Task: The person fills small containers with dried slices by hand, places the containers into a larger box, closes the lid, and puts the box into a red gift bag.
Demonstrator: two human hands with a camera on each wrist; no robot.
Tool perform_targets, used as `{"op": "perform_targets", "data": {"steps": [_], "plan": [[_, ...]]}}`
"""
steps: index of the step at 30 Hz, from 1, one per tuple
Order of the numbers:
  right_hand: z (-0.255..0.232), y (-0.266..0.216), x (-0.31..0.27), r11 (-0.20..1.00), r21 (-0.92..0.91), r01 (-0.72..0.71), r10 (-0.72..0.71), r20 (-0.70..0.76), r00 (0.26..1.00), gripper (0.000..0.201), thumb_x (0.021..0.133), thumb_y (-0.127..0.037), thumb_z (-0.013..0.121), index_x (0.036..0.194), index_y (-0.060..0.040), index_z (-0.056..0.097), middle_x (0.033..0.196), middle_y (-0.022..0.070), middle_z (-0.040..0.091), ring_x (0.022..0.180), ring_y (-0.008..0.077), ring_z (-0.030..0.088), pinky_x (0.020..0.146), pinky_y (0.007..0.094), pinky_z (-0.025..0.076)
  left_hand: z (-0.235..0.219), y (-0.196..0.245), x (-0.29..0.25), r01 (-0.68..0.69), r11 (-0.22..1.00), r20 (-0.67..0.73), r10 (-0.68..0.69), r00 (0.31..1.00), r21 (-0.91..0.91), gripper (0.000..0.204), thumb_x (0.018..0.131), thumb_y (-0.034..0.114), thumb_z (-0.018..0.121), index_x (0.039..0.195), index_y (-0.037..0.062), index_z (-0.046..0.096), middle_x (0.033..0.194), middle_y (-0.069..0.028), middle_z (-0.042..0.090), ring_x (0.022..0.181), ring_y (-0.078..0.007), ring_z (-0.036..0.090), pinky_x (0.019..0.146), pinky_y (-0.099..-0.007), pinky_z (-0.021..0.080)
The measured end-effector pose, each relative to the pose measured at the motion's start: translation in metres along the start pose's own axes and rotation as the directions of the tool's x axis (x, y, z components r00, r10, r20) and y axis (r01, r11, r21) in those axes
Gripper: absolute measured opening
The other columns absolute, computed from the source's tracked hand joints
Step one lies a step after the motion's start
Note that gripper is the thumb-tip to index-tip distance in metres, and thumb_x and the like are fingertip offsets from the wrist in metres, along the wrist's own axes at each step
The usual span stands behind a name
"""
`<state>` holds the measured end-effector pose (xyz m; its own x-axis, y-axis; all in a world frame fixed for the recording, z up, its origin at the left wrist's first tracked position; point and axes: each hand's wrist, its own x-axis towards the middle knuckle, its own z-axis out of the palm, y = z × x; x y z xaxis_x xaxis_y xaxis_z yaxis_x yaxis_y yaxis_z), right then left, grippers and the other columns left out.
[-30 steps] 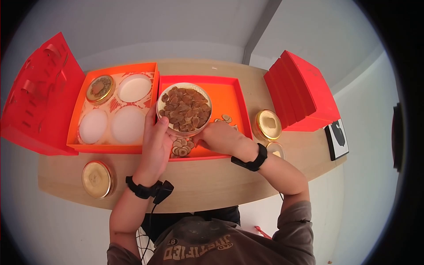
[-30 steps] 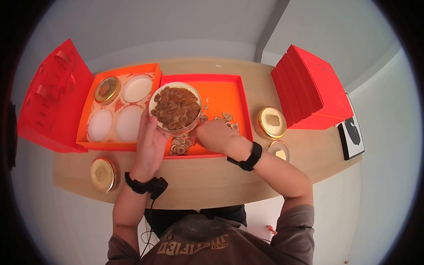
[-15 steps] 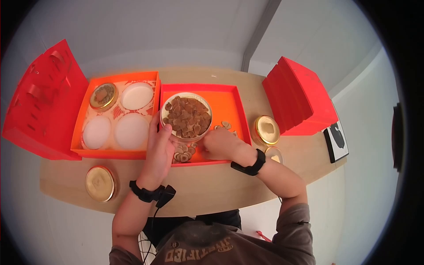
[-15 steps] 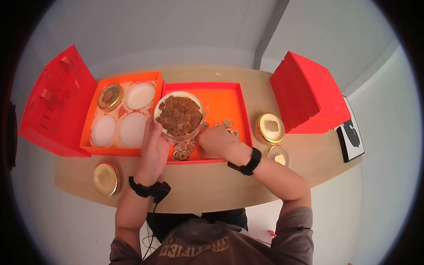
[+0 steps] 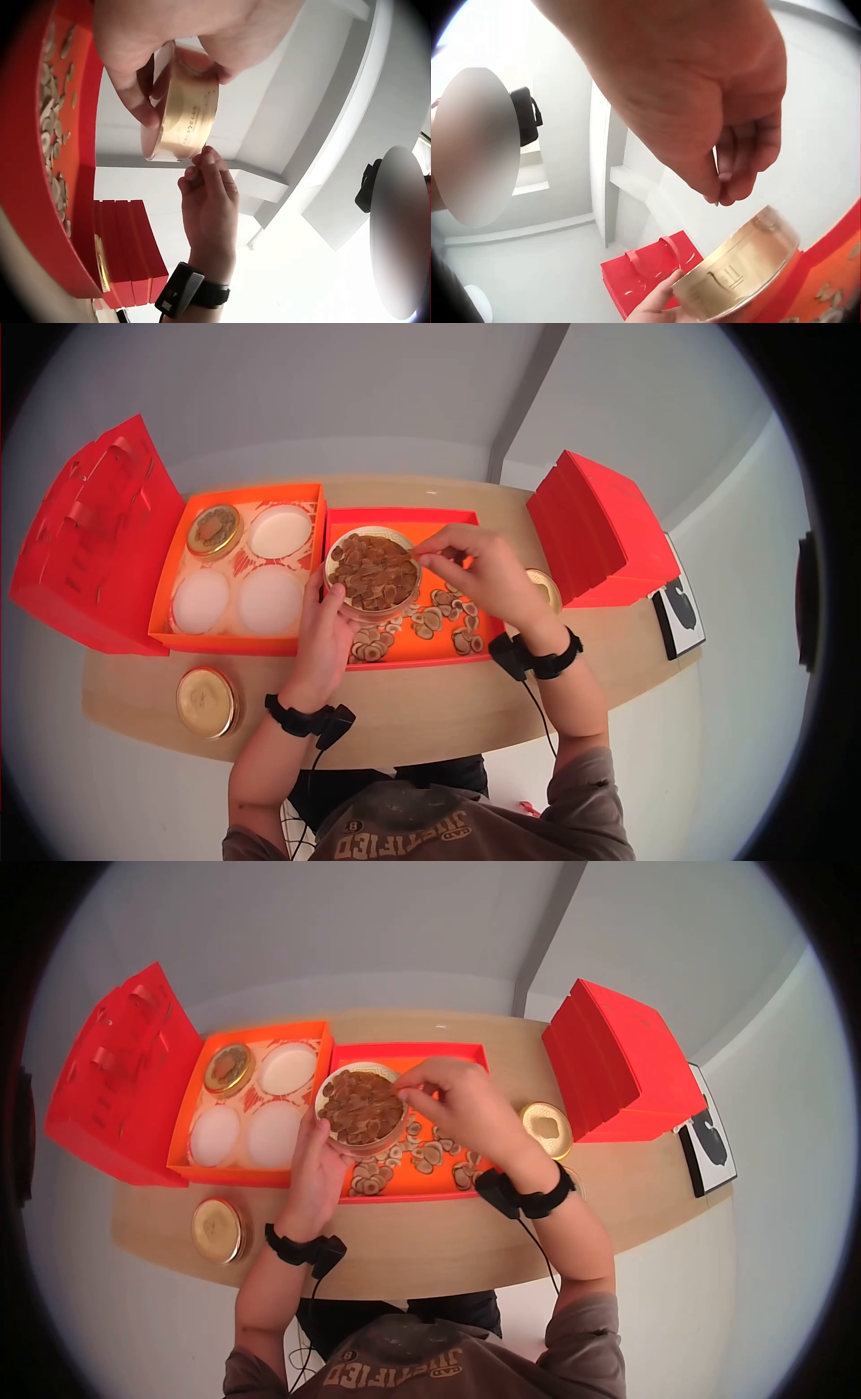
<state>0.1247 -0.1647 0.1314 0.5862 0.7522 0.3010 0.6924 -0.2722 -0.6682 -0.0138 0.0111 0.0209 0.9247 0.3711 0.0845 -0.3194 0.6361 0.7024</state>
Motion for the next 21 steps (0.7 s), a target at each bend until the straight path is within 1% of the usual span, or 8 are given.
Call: {"op": "perform_targets", "data": {"steps": [6,8,11,12,13,15,19,21], "plan": [[0.01,0.002,-0.001,0.999,0.022,0.037,-0.036,-0.052,0.998,0.011,0.097,-0.01,0.067,0.102,-0.001,0.072,0.087,0.0024,0.072,0.073,0.0099,0.061,0.065,0.0261,0.049,0.001,0.002,0.001,-0.006,1.0,0.004,0.006,1.0,0.007,0.055,0.108,0.023,0.05,0.155,0.0072,0.025,0.152,-0.0134,0.043,0.139,-0.0266,0.047,0.108,-0.0493,0.047],[0.008,0.017,-0.003,0.97,0.23,-0.082,0.133,-0.218,0.967,0.015,0.096,-0.014,0.066,0.104,-0.0023,0.071,0.085,0.0069,0.071,0.075,0.0136,0.065,0.068,0.0291,0.052,0.009,0.006,-0.002,-0.028,0.995,-0.009,0.029,1.0,0.096,0.051,0.109,0.03,0.042,0.154,0.0076,0.031,0.15,-0.012,0.047,0.137,-0.0249,0.049,0.103,-0.045,0.049],[0.015,0.047,-0.005,0.962,0.213,-0.169,0.198,-0.126,0.972,0.013,0.101,-0.01,0.059,0.103,0.0011,0.066,0.085,0.0006,0.067,0.078,0.0081,0.061,0.07,0.0257,0.05,0.008,0.009,-0.002,-0.036,0.995,0.025,0.033,0.999,0.094,0.051,0.11,0.032,0.042,0.153,0.0079,0.032,0.15,-0.0113,0.047,0.136,-0.0243,0.049,0.101,-0.0442,0.049],[0.015,0.046,-0.006,0.961,0.07,-0.267,0.266,0.02,0.964,0.012,0.097,-0.008,0.062,0.105,0.0004,0.065,0.091,0.0047,0.068,0.083,0.0144,0.065,0.075,0.0296,0.053,0.009,0.01,-0.002,-0.033,0.995,0.02,0.031,0.999,0.094,0.051,0.11,0.032,0.042,0.153,0.0079,0.032,0.15,-0.0113,0.047,0.136,-0.0243,0.049,0.101,-0.0442,0.049],[0.02,0.049,-0.009,0.96,0.073,-0.27,0.269,0.022,0.963,0.012,0.097,-0.008,0.062,0.105,0.0004,0.065,0.091,0.0047,0.068,0.083,0.0144,0.065,0.075,0.0296,0.053,0.011,0.01,-0.002,-0.055,0.994,0.001,0.055,0.999,0.093,0.05,0.11,0.032,0.042,0.153,0.008,0.032,0.15,-0.0112,0.047,0.136,-0.0244,0.049,0.102,-0.0446,0.049],[0.038,0.061,-0.017,0.989,-0.148,-0.001,0.063,0.41,0.91,0.022,0.092,-0.008,0.066,0.113,-0.0018,0.066,0.111,0.0095,0.068,0.093,0.0234,0.067,0.08,0.0352,0.055,0.013,0.009,-0.002,-0.077,0.992,-0.011,0.078,0.997,0.096,0.05,0.11,0.032,0.042,0.153,0.008,0.032,0.15,-0.0111,0.048,0.136,-0.0245,0.05,0.103,-0.0451,0.048],[0.08,0.064,-0.026,0.976,-0.207,0.07,0.052,0.528,0.848,0.043,0.088,-0.011,0.069,0.13,-0.0154,0.065,0.141,0.0105,0.056,0.123,0.0305,0.06,0.097,0.0408,0.054,0.008,0.009,-0.002,-0.081,0.995,0.0,0.081,0.997,0.052,0.05,0.109,0.029,0.044,0.152,0.0067,0.03,0.15,-0.0122,0.045,0.138,-0.026,0.048,0.108,-0.0471,0.046],[0.097,0.065,-0.027,0.911,-0.26,0.319,-0.187,0.429,0.884,0.052,0.085,-0.009,0.07,0.136,-0.0191,0.063,0.147,0.0092,0.052,0.133,0.0311,0.053,0.102,0.041,0.052,0.004,0.008,0.0,-0.068,0.997,0.025,0.068,0.997,0.019,0.054,0.108,0.026,0.046,0.154,0.005,0.026,0.151,-0.0137,0.043,0.14,-0.0274,0.045,0.112,-0.0494,0.044]]}}
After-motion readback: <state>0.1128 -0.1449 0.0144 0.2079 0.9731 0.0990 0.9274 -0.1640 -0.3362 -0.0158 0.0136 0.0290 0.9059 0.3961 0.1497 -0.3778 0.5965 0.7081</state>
